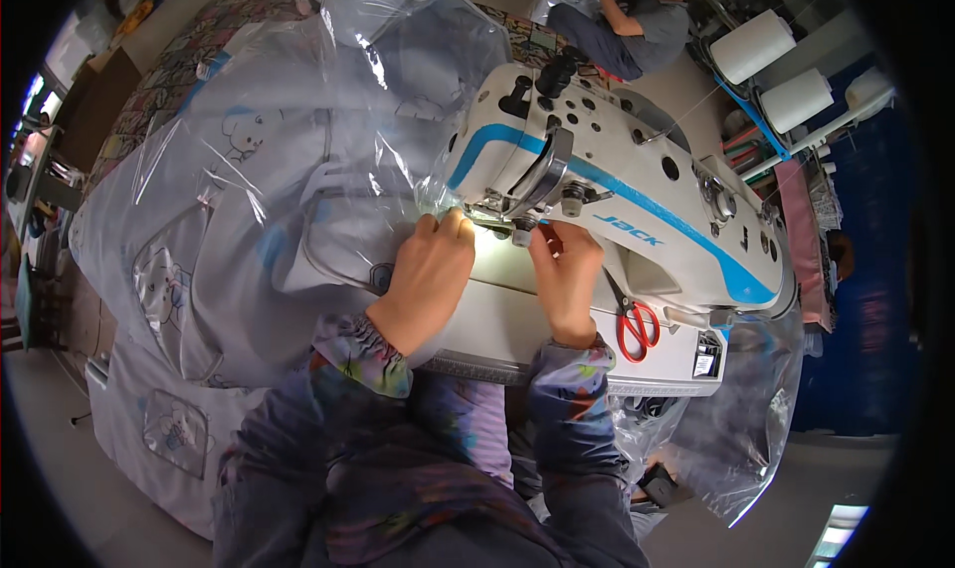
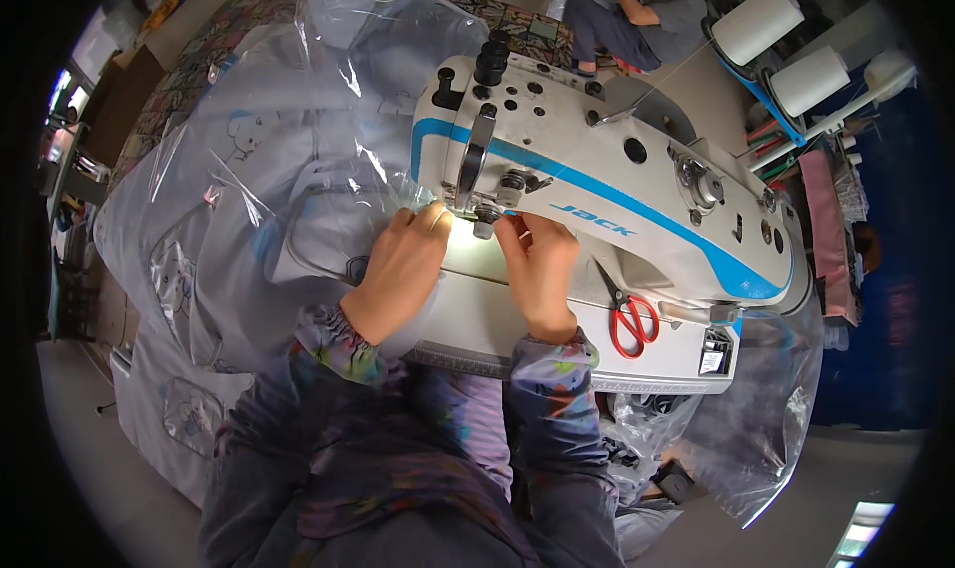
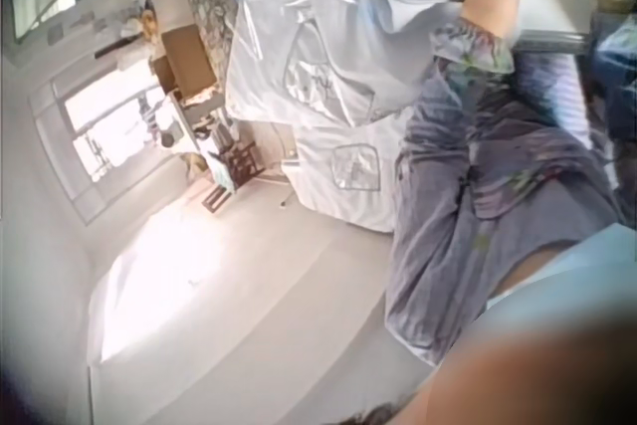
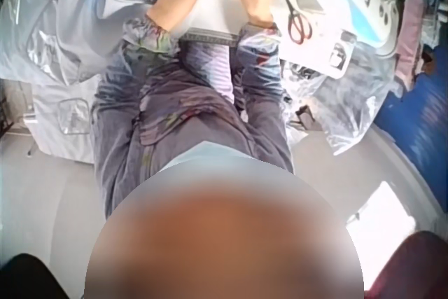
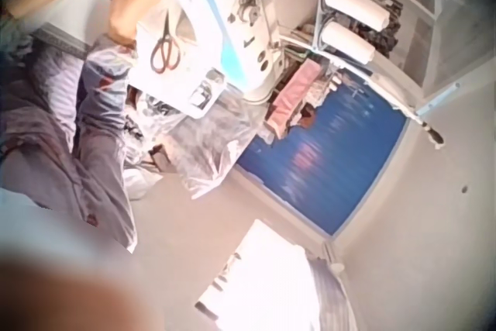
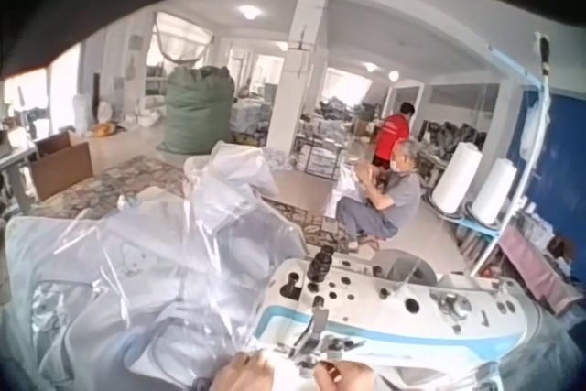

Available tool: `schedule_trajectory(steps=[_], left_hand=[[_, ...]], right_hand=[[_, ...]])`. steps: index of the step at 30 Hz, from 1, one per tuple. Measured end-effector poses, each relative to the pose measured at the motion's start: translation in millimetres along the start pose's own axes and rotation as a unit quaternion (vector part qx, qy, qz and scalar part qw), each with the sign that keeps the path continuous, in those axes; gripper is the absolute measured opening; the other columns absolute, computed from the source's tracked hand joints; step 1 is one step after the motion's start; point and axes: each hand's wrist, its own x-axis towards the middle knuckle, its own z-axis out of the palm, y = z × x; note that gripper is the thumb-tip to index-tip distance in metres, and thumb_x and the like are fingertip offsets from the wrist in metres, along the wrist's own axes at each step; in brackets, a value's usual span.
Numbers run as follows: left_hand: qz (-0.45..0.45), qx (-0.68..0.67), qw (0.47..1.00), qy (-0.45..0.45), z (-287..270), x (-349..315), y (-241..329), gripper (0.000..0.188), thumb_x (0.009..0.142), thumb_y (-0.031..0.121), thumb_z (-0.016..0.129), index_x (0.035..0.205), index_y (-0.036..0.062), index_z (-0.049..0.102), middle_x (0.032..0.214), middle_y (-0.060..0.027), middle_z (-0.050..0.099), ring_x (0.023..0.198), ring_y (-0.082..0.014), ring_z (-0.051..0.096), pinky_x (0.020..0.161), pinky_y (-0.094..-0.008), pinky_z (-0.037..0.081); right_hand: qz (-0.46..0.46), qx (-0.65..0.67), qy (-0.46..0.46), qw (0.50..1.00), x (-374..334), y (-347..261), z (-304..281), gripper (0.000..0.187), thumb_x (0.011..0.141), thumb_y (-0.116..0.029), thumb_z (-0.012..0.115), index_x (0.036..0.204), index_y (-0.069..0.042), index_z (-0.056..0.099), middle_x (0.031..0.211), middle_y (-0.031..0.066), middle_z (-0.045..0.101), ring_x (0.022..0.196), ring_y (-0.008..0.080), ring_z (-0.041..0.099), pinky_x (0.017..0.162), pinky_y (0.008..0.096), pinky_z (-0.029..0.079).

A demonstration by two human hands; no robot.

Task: Sewing plastic components onto textile bags using an industrial sewing machine.

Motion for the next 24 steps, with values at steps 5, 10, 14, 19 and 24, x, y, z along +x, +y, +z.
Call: schedule_trajectory(steps=[5,10,14,19,24], left_hand=[[0.002,-0.006,1.0,-0.011,3.1,-0.1,-3.6,0.028,0.083,0.001,0.063,0.11,-0.0034,0.066,0.122,-0.0172,0.068,0.092,-0.0329,0.066,0.082,-0.0405,0.058],[0.032,0.017,0.999,0.001,-3.5,-9.1,1.1,0.037,0.083,0.005,0.065,0.119,-0.0032,0.066,0.137,-0.0188,0.064,0.095,-0.0308,0.068,0.081,-0.038,0.059],[0.069,0.049,0.996,-0.002,-47.7,-33.7,-3.5,0.049,0.085,0.012,0.068,0.132,0.0005,0.064,0.143,-0.015,0.06,0.12,-0.0323,0.062,0.103,-0.048,0.051],[-0.015,0.133,0.991,0.026,-131.4,-67.2,-61.8,0.061,0.088,0.019,0.072,0.147,0.013,0.056,0.147,-0.0092,0.054,0.144,-0.0316,0.046,0.123,-0.0609,0.028],[0.065,0.199,0.977,-0.043,-135.7,-71.0,-147.8,0.057,0.091,0.016,0.072,0.146,0.0144,0.056,0.145,-0.0069,0.054,0.139,-0.0277,0.051,0.125,-0.0565,0.029]], right_hand=[[-0.051,-0.066,0.003,0.996,4.2,1.4,-2.0,0.012,0.087,-0.003,0.074,0.091,0.007,0.07,0.074,0.0158,0.07,0.062,0.0238,0.066,0.061,0.0351,0.051],[-0.031,-0.045,0.013,0.998,0.9,4.1,4.3,0.011,0.091,-0.003,0.072,0.097,0.006,0.071,0.074,0.0136,0.069,0.061,0.0195,0.063,0.06,0.0325,0.049],[-0.003,0.041,-0.072,0.997,-29.5,-12.9,-11.6,0.009,0.098,-0.004,0.069,0.1,0.005,0.072,0.075,0.0085,0.067,0.064,0.012,0.06,0.06,0.0276,0.047],[0.139,0.161,-0.305,0.928,-127.6,-33.9,-42.8,0.049,0.103,-0.008,0.065,0.151,-0.005,0.054,0.093,0.0118,0.075,0.074,0.0158,0.072,0.071,0.0287,0.058],[-0.037,0.24,-0.384,0.891,-195.2,-36.8,22.5,0.077,0.098,-0.004,0.069,0.165,-0.007,0.03,0.162,0.0207,0.04,0.153,0.0329,0.037,0.124,0.0405,0.032]])
